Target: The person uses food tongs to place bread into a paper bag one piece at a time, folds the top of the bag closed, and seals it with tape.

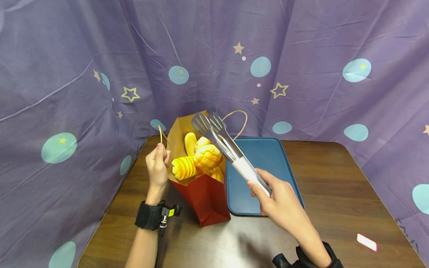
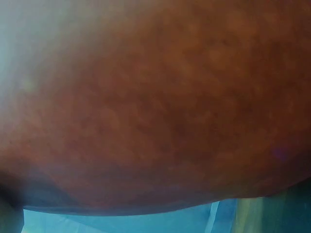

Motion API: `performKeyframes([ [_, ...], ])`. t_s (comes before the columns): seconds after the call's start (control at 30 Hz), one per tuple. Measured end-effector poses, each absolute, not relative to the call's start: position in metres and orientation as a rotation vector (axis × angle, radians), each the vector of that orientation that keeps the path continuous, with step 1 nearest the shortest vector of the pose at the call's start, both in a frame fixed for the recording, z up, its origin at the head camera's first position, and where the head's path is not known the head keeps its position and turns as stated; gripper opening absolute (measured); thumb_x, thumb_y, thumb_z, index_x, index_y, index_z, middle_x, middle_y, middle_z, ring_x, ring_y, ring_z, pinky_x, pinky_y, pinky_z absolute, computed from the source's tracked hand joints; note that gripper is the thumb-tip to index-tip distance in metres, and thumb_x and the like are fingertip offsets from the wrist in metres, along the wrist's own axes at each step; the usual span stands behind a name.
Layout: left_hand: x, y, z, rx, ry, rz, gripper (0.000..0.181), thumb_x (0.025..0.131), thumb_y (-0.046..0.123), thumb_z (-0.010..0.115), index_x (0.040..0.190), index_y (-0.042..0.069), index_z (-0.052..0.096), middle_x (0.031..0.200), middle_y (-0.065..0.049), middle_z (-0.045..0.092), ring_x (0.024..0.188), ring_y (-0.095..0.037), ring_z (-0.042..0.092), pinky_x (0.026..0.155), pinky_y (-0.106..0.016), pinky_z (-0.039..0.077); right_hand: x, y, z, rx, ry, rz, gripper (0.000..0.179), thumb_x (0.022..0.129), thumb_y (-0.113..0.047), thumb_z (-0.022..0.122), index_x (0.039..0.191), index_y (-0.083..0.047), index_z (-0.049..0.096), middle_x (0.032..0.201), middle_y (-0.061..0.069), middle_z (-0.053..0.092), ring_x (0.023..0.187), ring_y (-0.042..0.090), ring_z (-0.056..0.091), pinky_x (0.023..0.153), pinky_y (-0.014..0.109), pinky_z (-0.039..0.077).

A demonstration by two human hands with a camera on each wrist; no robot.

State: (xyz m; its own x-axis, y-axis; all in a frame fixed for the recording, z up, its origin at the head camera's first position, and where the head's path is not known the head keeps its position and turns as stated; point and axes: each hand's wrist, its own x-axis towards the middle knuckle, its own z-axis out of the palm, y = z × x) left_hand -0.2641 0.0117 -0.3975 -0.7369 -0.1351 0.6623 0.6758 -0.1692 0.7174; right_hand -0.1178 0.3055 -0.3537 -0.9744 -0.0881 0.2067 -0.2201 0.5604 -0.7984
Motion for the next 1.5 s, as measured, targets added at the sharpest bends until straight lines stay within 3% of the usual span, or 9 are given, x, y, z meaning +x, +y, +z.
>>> performKeyframes([
  [0.27,-0.264,0.013,-0.396,-0.614,-1.579,-1.943,0.052,0.107,0.022,0.04,0.061,0.001,0.024,0.05,0.005,0.02,0.044,-0.007,0.015,0.04,-0.024,0.01,-0.125,0.32,-0.361,0.201,-2.458,1.318,0.032,0.104,-0.017,0.058,0.136,-0.01,0.055,0.086,-0.002,0.065,0.051,0.012,0.06,0.037,0.028,0.036],
  [0.47,-0.265,0.012,-0.396,-0.636,-1.569,-1.936,0.05,0.107,0.017,0.039,0.062,0.002,0.024,0.05,0.0,0.018,0.044,-0.008,0.015,0.041,-0.024,0.009,-0.139,0.335,-0.378,0.031,-2.472,1.27,0.034,0.106,-0.028,0.053,0.132,-0.006,0.054,0.088,0.002,0.065,0.052,0.013,0.061,0.039,0.028,0.04],
  [0.63,-0.267,0.015,-0.395,-0.656,-1.562,-1.914,0.05,0.107,0.017,0.039,0.061,0.001,0.023,0.049,-0.003,0.017,0.043,-0.009,0.015,0.042,-0.025,0.009,-0.161,0.35,-0.411,-0.114,-2.634,1.223,0.046,0.106,-0.041,0.049,0.126,0.001,0.054,0.089,0.009,0.067,0.058,0.015,0.065,0.046,0.029,0.042],
  [0.8,-0.27,0.019,-0.394,-0.668,-1.561,-1.911,0.051,0.107,0.018,0.038,0.061,0.001,0.024,0.048,-0.001,0.018,0.041,-0.01,0.015,0.04,-0.025,0.01,-0.18,0.365,-0.449,-0.225,-2.79,1.126,0.05,0.106,-0.043,0.048,0.116,0.005,0.056,0.078,0.007,0.067,0.061,0.019,0.063,0.053,0.032,0.042],
  [0.9,-0.273,0.019,-0.393,-0.669,-1.563,-1.909,0.052,0.107,0.018,0.038,0.06,0.001,0.024,0.046,0.001,0.019,0.04,-0.01,0.015,0.039,-0.024,0.011,-0.186,0.37,-0.469,-0.298,-2.876,1.062,0.055,0.105,-0.043,0.047,0.119,0.009,0.055,0.074,0.009,0.065,0.061,0.021,0.059,0.052,0.034,0.041],
  [1.03,-0.278,0.013,-0.392,-0.666,-1.562,-1.914,0.053,0.107,0.019,0.038,0.06,0.001,0.023,0.045,0.0,0.019,0.039,-0.01,0.015,0.038,-0.024,0.011,-0.191,0.371,-0.49,-0.392,-2.954,0.993,0.062,0.104,-0.044,0.048,0.126,0.014,0.051,0.086,0.021,0.064,0.066,0.028,0.057,0.051,0.039,0.042],
  [1.13,-0.283,0.01,-0.394,-0.667,-1.542,-1.937,0.053,0.107,0.019,0.039,0.06,0.0,0.023,0.045,0.0,0.018,0.039,-0.009,0.013,0.038,-0.025,0.009,-0.193,0.369,-0.504,-0.439,-2.954,0.957,0.057,0.103,-0.042,0.051,0.117,0.012,0.055,0.085,0.024,0.061,0.066,0.031,0.057,0.05,0.043,0.042],
  [1.27,-0.288,0.006,-0.395,-0.644,-1.528,-1.936,0.052,0.107,0.016,0.039,0.061,-0.002,0.022,0.046,0.001,0.019,0.04,-0.009,0.014,0.04,-0.027,0.008,-0.197,0.367,-0.519,-0.459,-2.933,0.926,0.048,0.101,-0.041,0.055,0.1,0.007,0.054,0.073,0.018,0.055,0.059,0.032,0.054,0.047,0.045,0.04],
  [1.5,-0.288,0.006,-0.398,-0.609,-1.6,-1.842,0.052,0.107,0.016,0.039,0.06,-0.002,0.023,0.049,0.006,0.024,0.043,-0.009,0.016,0.042,-0.027,0.008,-0.203,0.361,-0.542,-0.419,-2.825,0.793,0.039,0.097,-0.033,0.064,0.092,0.004,0.05,0.07,0.019,0.054,0.057,0.037,0.056,0.046,0.052,0.041],
])
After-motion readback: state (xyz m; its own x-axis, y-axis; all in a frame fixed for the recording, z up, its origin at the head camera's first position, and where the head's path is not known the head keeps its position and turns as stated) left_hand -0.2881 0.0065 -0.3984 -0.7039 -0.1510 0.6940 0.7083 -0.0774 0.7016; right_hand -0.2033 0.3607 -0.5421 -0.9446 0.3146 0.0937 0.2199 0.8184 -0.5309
